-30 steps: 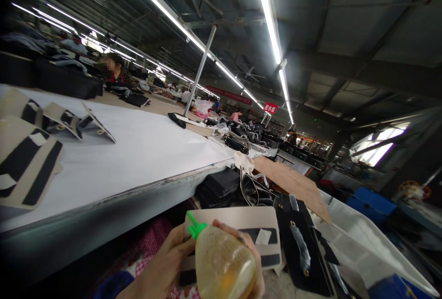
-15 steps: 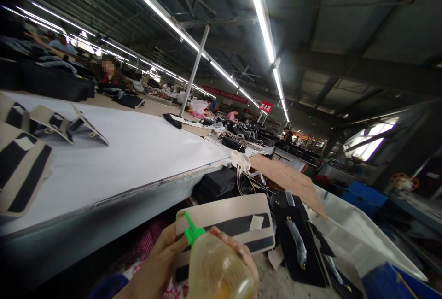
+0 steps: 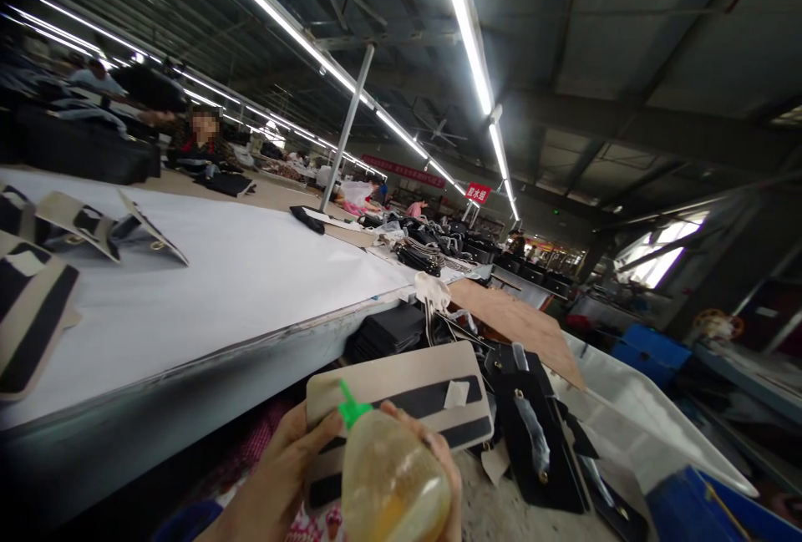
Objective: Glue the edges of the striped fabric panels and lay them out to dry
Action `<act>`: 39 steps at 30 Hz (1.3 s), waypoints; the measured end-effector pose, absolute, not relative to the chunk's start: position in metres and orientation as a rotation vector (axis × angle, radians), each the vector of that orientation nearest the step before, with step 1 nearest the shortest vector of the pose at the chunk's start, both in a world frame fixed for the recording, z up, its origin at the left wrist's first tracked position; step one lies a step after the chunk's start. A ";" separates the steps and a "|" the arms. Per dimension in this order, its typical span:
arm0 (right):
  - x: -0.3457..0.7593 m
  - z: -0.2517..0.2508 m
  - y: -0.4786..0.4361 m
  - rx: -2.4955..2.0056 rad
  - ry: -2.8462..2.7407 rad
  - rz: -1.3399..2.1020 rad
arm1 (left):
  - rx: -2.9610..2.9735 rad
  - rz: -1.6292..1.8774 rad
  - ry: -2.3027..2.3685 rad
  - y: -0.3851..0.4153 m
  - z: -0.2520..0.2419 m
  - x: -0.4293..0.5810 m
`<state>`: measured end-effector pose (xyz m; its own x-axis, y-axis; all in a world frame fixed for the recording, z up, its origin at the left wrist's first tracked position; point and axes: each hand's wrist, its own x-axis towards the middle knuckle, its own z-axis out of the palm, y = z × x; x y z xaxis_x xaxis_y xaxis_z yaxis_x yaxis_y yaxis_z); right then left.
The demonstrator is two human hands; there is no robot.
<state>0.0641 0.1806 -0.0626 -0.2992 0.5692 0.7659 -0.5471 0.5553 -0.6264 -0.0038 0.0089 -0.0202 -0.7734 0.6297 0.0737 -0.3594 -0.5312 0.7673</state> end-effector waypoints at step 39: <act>0.091 -0.041 0.195 -0.202 -1.358 0.860 | 0.443 2.288 1.208 -0.004 -0.025 -0.008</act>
